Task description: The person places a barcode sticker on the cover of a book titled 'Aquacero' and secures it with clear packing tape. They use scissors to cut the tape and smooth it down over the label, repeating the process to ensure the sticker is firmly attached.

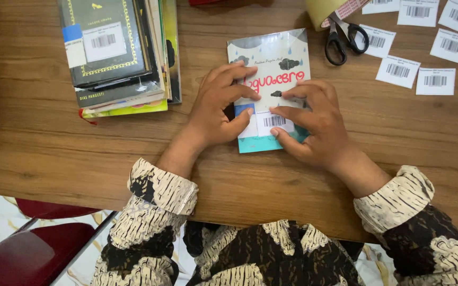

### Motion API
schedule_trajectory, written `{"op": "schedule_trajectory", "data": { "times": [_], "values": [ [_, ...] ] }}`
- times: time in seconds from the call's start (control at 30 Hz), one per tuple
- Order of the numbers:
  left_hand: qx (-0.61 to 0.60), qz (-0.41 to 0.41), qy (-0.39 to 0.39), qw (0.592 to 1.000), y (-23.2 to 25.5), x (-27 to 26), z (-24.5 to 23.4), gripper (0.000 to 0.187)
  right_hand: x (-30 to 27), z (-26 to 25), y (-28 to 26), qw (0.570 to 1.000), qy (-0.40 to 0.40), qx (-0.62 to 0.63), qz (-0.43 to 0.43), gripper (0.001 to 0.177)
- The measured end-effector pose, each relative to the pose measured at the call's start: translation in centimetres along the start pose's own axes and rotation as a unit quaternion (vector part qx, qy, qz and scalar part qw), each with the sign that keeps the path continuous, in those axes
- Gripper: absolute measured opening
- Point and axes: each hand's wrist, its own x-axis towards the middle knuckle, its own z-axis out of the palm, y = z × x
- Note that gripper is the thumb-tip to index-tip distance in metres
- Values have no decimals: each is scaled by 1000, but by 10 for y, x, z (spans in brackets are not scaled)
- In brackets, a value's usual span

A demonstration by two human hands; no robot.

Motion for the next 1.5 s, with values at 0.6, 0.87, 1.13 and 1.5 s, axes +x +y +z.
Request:
{"op": "schedule_trajectory", "data": {
  "times": [0.6,0.87,1.13,1.5],
  "values": [
    [38,2,8,999,7,4,2,19,-1,-1,1,1000,1,20,-2,27],
    [39,-1,5,999,11,6,-1,20,0,-1,3,1000,-8,13,0,28],
    [30,-16,13,999,14,5,1,19,-1,0,2,1000,5,21,4,28],
    [-2,-31,158,987,36,36,7,44,-2,-29,37,980,171,48,89,38]
  ]
}}
